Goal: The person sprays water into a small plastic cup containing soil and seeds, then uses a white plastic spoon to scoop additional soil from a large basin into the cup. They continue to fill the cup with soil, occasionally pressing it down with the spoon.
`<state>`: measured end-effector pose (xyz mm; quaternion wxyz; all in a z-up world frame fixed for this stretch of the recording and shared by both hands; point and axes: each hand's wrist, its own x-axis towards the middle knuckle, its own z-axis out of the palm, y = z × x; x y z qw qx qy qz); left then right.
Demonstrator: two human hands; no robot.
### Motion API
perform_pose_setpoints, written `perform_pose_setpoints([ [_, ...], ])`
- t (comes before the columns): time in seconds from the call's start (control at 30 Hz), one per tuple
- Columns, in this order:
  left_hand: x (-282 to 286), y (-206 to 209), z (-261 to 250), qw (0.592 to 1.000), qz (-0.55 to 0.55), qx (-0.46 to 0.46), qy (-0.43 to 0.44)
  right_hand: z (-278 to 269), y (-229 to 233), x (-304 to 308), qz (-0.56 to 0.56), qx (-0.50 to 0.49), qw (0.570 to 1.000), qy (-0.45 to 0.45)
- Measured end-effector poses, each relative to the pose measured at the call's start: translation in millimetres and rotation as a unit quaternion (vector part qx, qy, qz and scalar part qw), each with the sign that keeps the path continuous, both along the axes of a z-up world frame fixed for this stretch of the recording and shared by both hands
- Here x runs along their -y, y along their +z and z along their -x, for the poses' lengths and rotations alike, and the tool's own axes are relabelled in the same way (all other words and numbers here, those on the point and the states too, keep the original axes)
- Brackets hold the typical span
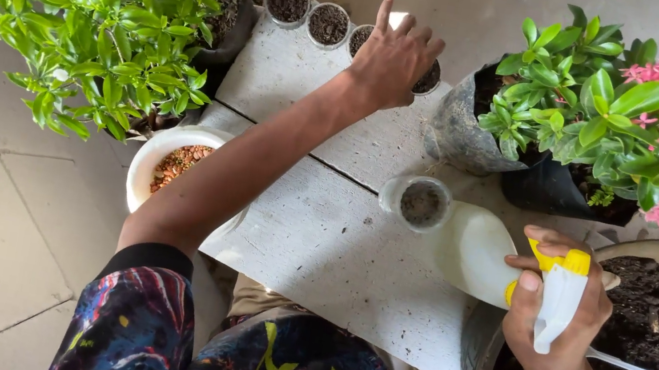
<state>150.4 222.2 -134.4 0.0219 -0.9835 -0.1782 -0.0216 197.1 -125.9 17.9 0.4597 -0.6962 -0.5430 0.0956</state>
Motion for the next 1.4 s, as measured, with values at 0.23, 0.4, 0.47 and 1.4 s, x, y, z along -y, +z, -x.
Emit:
perform_pose_setpoints([
  [0.23,-10,-6,4,0.999,0.042,-0.018,0.007,1,1,-2,0.004,0.017,1.0,-0.006],
  [0.4,-10,3,9,0.998,0.058,-0.031,0.007,-4,0,-2,0.005,0.051,0.999,-0.003],
  [0.47,-13,0,8,0.998,0.052,-0.035,0.011,-8,4,-6,0.009,0.08,0.997,-0.007],
  [1.4,69,136,132,0.934,0.208,0.289,0.003,-29,0,21,-0.085,0.187,0.978,-0.038],
])
